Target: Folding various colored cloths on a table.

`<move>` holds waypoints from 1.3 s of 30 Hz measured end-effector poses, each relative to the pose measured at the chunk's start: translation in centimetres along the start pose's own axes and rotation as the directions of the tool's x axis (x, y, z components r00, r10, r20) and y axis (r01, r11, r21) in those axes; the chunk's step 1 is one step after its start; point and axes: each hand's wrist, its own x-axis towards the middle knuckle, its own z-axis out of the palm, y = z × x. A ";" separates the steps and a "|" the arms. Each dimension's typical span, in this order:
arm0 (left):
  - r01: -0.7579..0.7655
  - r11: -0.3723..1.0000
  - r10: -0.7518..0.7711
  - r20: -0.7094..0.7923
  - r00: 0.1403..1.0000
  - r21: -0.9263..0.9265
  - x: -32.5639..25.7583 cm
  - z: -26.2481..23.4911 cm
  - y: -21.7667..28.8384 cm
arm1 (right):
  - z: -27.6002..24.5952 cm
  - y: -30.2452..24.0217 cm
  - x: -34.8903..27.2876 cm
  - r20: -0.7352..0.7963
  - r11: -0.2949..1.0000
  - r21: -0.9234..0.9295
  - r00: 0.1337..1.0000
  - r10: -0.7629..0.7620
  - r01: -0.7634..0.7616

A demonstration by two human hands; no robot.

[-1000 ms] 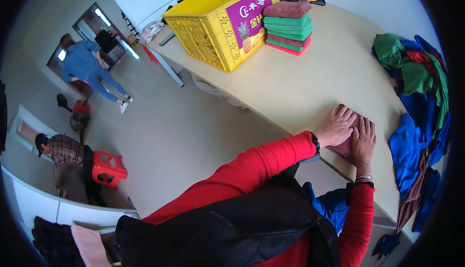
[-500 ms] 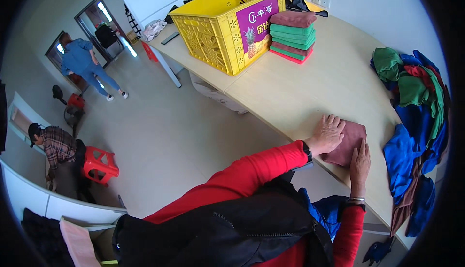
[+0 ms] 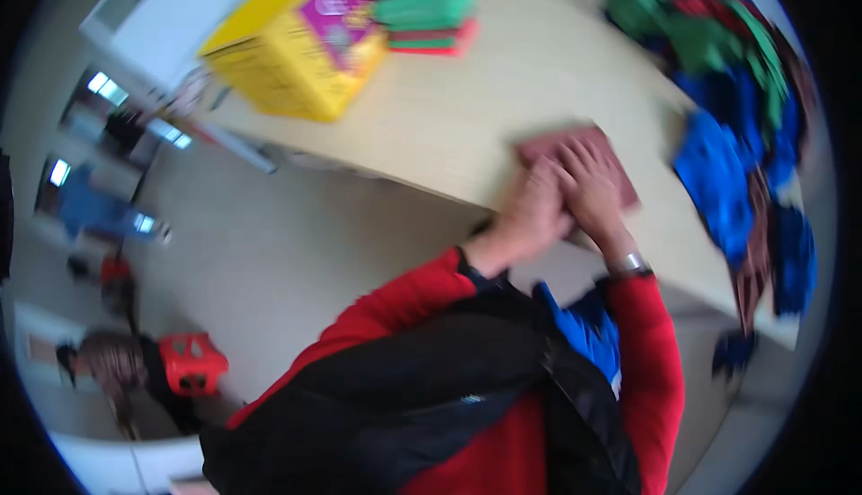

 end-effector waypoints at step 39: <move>-0.289 0.735 0.150 0.269 0.952 0.613 -1.9 1.9 1.5 | -3.2 -1.3 -6.1 -0.050 0.984 0.140 0.992 0.115 -0.107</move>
